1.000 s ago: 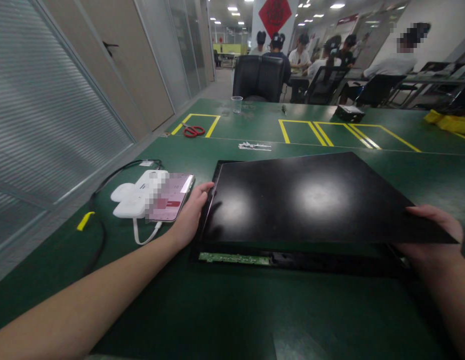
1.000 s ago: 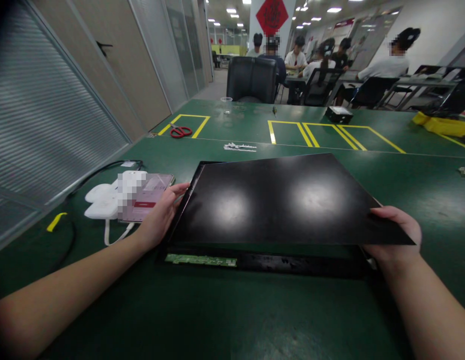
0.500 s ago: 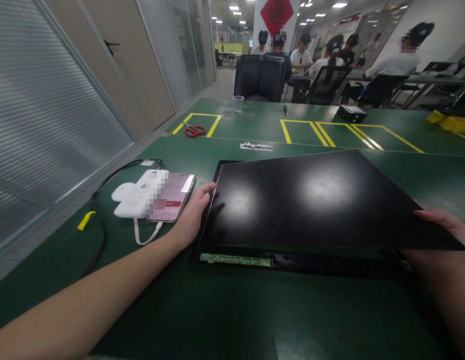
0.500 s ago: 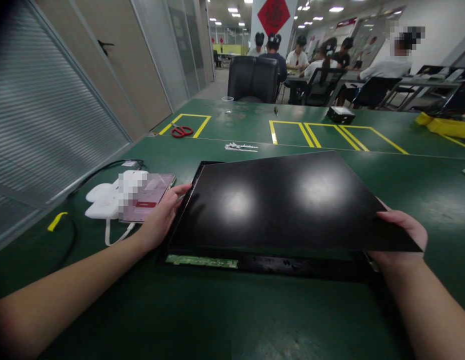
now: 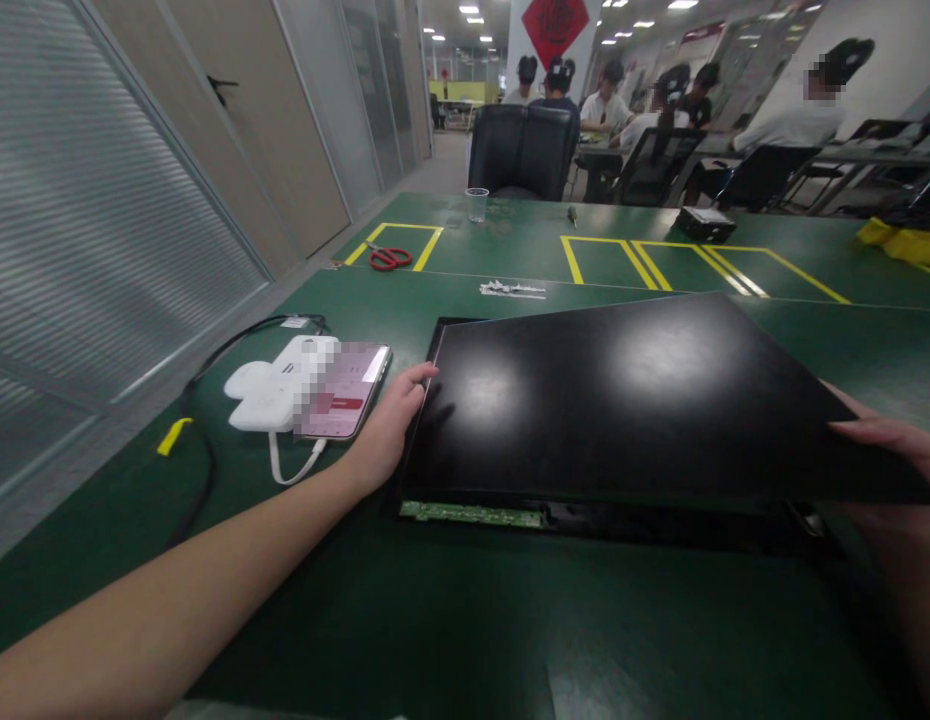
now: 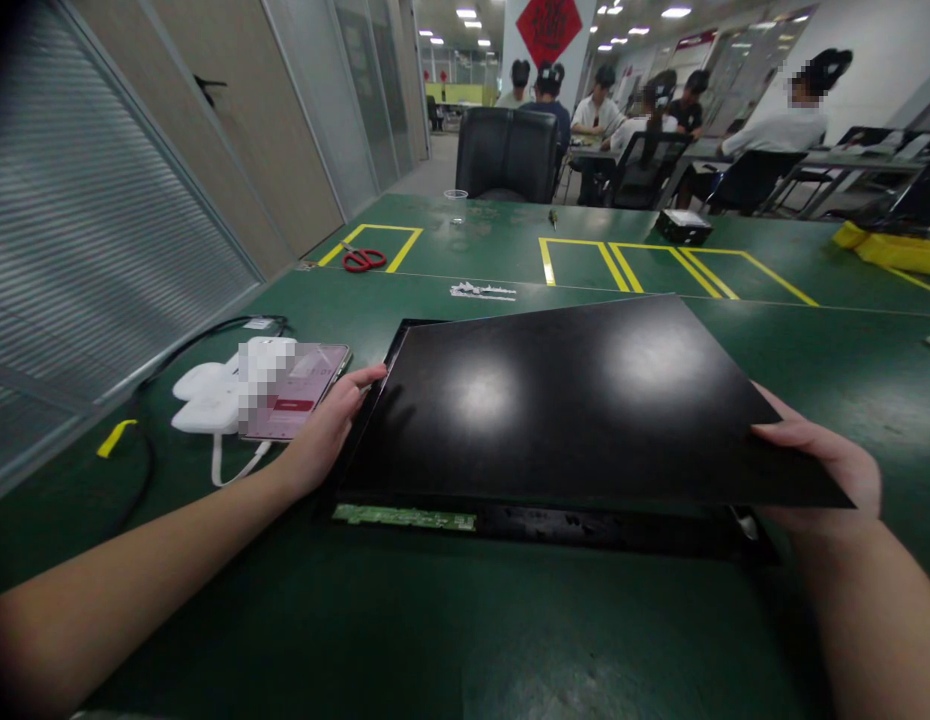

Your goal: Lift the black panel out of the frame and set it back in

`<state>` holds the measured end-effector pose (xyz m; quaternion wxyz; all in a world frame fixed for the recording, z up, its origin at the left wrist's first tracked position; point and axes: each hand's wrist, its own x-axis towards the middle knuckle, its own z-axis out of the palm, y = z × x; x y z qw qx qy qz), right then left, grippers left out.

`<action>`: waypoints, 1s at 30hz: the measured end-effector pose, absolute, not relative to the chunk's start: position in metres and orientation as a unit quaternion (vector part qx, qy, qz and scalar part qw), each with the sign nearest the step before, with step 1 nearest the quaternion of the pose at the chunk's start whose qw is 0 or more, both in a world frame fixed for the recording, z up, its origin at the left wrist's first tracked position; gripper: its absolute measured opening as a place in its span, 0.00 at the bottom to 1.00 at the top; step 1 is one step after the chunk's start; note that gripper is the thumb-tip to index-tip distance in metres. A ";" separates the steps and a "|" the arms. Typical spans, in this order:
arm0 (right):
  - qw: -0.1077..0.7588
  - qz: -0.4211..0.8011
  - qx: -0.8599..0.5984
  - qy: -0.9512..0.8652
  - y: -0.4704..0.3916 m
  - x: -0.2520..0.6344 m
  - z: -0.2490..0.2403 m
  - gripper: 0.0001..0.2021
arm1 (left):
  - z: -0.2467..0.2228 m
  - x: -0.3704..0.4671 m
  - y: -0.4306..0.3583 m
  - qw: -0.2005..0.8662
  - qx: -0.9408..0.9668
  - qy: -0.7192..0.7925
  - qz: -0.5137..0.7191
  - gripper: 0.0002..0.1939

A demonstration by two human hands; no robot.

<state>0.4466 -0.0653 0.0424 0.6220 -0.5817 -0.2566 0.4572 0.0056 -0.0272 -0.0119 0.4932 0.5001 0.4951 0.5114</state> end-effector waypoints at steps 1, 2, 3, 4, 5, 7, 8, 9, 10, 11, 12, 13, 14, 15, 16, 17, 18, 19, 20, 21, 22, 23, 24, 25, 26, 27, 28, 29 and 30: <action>0.618 0.452 -0.588 -0.261 -0.065 0.447 0.044 0.19 | -0.011 0.005 -0.028 0.491 0.511 0.496 0.501 0.21; 0.613 0.443 -0.597 -0.265 -0.065 0.446 0.045 0.20 | -0.011 0.005 -0.028 0.488 0.523 0.497 0.492 0.22; 0.609 0.433 -0.608 -0.268 -0.065 0.446 0.047 0.20 | -0.011 0.004 -0.029 0.482 0.533 0.497 0.486 0.22; 0.605 0.422 -0.619 -0.269 -0.065 0.445 0.049 0.20 | -0.011 0.004 -0.029 0.473 0.544 0.498 0.483 0.21; 0.598 0.417 -0.630 -0.270 -0.065 0.444 0.051 0.21 | -0.012 0.003 -0.028 0.461 0.555 0.499 0.481 0.21; 0.575 0.416 -0.653 -0.265 -0.065 0.443 0.056 0.22 | -0.013 0.001 -0.027 0.434 0.583 0.500 0.471 0.20; 0.562 0.419 -0.665 -0.259 -0.065 0.443 0.058 0.23 | -0.013 0.000 -0.027 0.419 0.600 0.500 0.463 0.19; 0.547 0.423 -0.678 -0.251 -0.064 0.444 0.060 0.24 | -0.013 -0.001 -0.027 0.404 0.618 0.500 0.452 0.19; 0.533 0.428 -0.690 -0.240 -0.064 0.444 0.061 0.25 | -0.012 -0.002 -0.027 0.389 0.636 0.501 0.440 0.18; 0.520 0.434 -0.700 -0.227 -0.064 0.445 0.061 0.25 | -0.011 -0.002 -0.028 0.375 0.652 0.503 0.426 0.18; 0.509 0.443 -0.706 -0.216 -0.063 0.447 0.061 0.24 | -0.010 -0.002 -0.029 0.361 0.666 0.506 0.413 0.19; 0.499 0.454 -0.708 -0.210 -0.062 0.448 0.059 0.24 | -0.009 -0.002 -0.030 0.349 0.677 0.510 0.401 0.19; 0.491 0.462 -0.709 -0.207 -0.060 0.450 0.057 0.22 | -0.008 -0.002 -0.031 0.338 0.684 0.515 0.391 0.19; 0.486 0.466 -0.710 -0.207 -0.059 0.452 0.055 0.20 | -0.007 -0.002 -0.031 0.330 0.689 0.519 0.383 0.18; 0.485 0.463 -0.712 -0.209 -0.057 0.454 0.052 0.19 | -0.007 -0.002 -0.032 0.325 0.693 0.522 0.377 0.18; 0.485 0.453 -0.717 -0.213 -0.056 0.456 0.049 0.17 | -0.006 -0.002 -0.032 0.320 0.697 0.524 0.371 0.17; 0.486 0.438 -0.724 -0.219 -0.054 0.458 0.047 0.16 | -0.006 -0.002 -0.032 0.316 0.701 0.525 0.365 0.17; 0.487 0.421 -0.731 -0.228 -0.053 0.460 0.044 0.15 | -0.006 -0.002 -0.032 0.311 0.706 0.526 0.358 0.17; 0.486 0.407 -0.735 -0.240 -0.053 0.462 0.042 0.14 | -0.005 -0.002 -0.032 0.306 0.711 0.527 0.351 0.17; 0.485 0.399 -0.736 -0.254 -0.053 0.463 0.041 0.14 | -0.005 -0.003 -0.032 0.299 0.717 0.528 0.342 0.17; 0.484 0.394 -0.735 -0.264 -0.053 0.465 0.040 0.13 | -0.005 -0.003 -0.032 0.292 0.724 0.529 0.331 0.17; 0.485 0.392 -0.734 -0.271 -0.053 0.466 0.040 0.13 | -0.005 -0.003 -0.032 0.284 0.732 0.531 0.319 0.17; 0.486 0.393 -0.731 -0.274 -0.053 0.466 0.039 0.14 | -0.005 -0.004 -0.032 0.275 0.739 0.533 0.307 0.17; 0.489 0.395 -0.727 -0.276 -0.054 0.467 0.039 0.15 | -0.005 -0.004 -0.032 0.267 0.745 0.534 0.296 0.18; 0.493 0.397 -0.723 -0.277 -0.054 0.467 0.039 0.15 | -0.005 -0.004 -0.032 0.260 0.751 0.535 0.287 0.18; 0.497 0.399 -0.718 -0.279 -0.054 0.467 0.039 0.16 | -0.005 -0.005 -0.032 0.254 0.756 0.535 0.281 0.18; 0.502 0.400 -0.714 -0.280 -0.054 0.467 0.038 0.16 | -0.005 -0.005 -0.032 0.249 0.760 0.534 0.277 0.18; 0.507 0.400 -0.710 -0.280 -0.053 0.467 0.038 0.16 | -0.005 -0.006 -0.031 0.244 0.763 0.532 0.273 0.18; 0.512 0.396 -0.709 -0.279 -0.052 0.467 0.037 0.16 | -0.005 -0.006 -0.031 0.241 0.766 0.531 0.270 0.18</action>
